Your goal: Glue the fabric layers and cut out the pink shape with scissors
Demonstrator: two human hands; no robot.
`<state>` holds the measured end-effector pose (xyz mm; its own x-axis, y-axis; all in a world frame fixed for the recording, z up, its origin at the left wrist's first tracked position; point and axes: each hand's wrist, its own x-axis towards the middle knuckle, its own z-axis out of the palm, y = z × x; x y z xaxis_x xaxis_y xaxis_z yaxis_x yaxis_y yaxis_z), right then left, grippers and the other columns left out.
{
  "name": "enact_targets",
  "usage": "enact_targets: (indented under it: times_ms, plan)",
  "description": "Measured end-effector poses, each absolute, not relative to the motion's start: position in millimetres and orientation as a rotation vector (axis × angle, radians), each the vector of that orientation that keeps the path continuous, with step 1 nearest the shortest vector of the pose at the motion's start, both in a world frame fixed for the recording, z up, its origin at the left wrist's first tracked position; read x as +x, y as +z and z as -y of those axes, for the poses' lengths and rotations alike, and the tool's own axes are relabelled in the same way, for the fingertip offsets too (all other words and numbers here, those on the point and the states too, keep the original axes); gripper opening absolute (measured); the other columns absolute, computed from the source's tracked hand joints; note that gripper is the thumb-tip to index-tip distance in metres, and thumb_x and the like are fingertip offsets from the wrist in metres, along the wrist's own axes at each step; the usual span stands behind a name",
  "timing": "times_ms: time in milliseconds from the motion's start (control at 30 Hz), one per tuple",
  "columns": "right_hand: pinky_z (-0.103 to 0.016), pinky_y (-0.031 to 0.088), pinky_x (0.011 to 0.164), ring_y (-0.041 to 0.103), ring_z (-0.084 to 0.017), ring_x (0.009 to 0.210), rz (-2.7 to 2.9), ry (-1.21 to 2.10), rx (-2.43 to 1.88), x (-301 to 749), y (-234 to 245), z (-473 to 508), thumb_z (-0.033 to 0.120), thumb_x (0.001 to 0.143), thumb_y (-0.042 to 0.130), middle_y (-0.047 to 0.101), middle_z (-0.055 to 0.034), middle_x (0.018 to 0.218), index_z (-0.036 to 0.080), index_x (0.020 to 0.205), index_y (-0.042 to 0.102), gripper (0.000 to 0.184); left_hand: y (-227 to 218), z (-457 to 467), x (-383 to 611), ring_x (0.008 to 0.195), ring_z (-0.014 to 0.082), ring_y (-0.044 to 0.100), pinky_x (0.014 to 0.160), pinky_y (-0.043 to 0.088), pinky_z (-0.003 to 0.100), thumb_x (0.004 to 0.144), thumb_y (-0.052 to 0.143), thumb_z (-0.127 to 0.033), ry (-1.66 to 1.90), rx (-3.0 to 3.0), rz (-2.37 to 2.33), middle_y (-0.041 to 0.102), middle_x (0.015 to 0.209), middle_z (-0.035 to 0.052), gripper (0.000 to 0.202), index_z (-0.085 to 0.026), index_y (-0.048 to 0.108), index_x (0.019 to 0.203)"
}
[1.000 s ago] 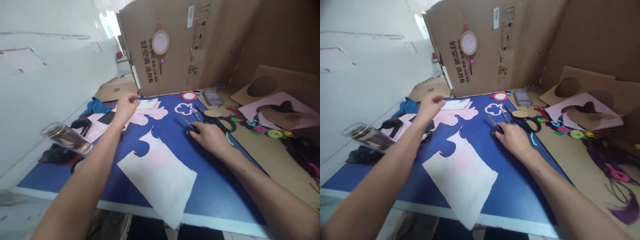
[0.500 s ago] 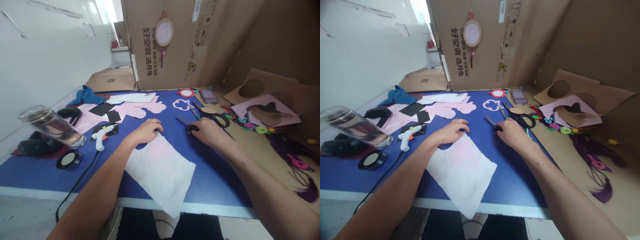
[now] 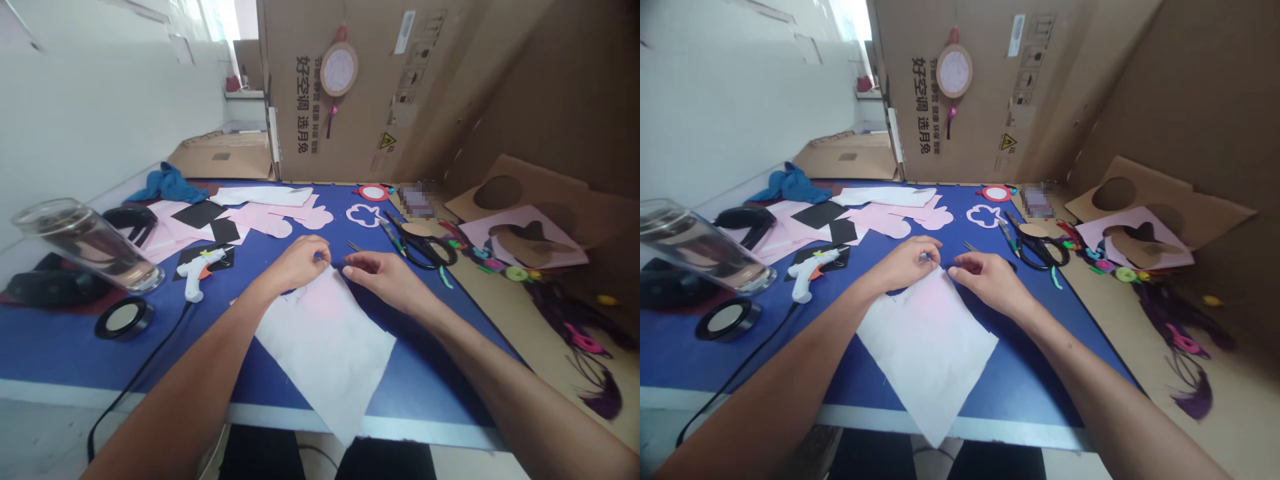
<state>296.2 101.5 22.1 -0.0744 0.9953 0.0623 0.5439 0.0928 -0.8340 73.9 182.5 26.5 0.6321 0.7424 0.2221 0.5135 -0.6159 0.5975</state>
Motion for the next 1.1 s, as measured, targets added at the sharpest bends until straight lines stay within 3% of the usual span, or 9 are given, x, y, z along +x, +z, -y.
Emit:
enact_targets:
  times_ms: [167,367,533,733,900,1100]
  plan:
    - [-0.027,0.041,0.055,0.053,-0.015,0.062,1.552,1.154,-1.478,283,22,-103,0.058,0.085,0.079,0.065,0.0010,0.072,0.020,0.089,0.080,0.038,26,-174,86,0.129,0.0276,0.065,0.117,0.046,0.048,0.083,0.064,-0.007,0.755,2.268,-0.963,0.075,0.131,0.0064,0.019,-0.023,0.073,0.079]
    - [-0.024,0.031,0.047,0.045,-0.010,0.050,1.263,1.442,-1.364,282,15,-107,0.040,0.063,0.098,0.060,0.0051,0.057,0.020,0.070,0.073,0.033,19,-171,95,0.124,0.0245,0.069,0.112,0.050,0.043,0.083,0.064,-0.005,0.922,2.102,-0.880,0.077,0.125,0.0069,0.021,-0.023,0.075,0.086]
    - [-0.026,0.046,0.052,0.062,-0.015,0.056,1.075,1.486,-1.329,286,10,-110,0.043,0.064,0.097,0.074,0.0009,0.069,0.021,0.079,0.073,0.036,15,-178,94,0.122,0.0259,0.070,0.110,0.050,0.043,0.086,0.069,-0.011,1.091,1.860,-1.103,0.078,0.125,0.0086,0.027,-0.022,0.075,0.110]
    - [-0.030,0.055,0.058,0.068,-0.018,0.060,0.874,1.472,-1.294,290,7,-115,0.039,0.063,0.099,0.078,-0.0009,0.073,0.021,0.083,0.071,0.038,13,-185,91,0.113,0.0255,0.071,0.100,0.055,0.039,0.085,0.071,-0.019,1.195,1.480,-1.255,0.075,0.127,0.0123,0.031,-0.019,0.072,0.116]
    - [-0.030,0.056,0.059,0.068,-0.018,0.062,0.818,1.463,-1.245,292,5,-117,0.037,0.063,0.099,0.078,-0.0013,0.073,0.021,0.084,0.071,0.038,10,-183,92,0.098,0.0255,0.073,0.090,0.057,0.039,0.082,0.074,-0.025,1.116,1.491,-1.277,0.077,0.107,0.0127,0.028,-0.017,0.073,0.109]
    - [-0.028,0.050,0.056,0.065,-0.017,0.060,0.864,1.506,-1.180,293,9,-113,0.037,0.063,0.099,0.078,-0.0013,0.075,0.019,0.085,0.073,0.038,16,-179,89,0.107,0.0285,0.071,0.099,0.050,0.041,0.084,0.073,-0.028,0.964,1.779,-1.238,0.080,0.108,0.0086,0.015,-0.022,0.078,0.098]
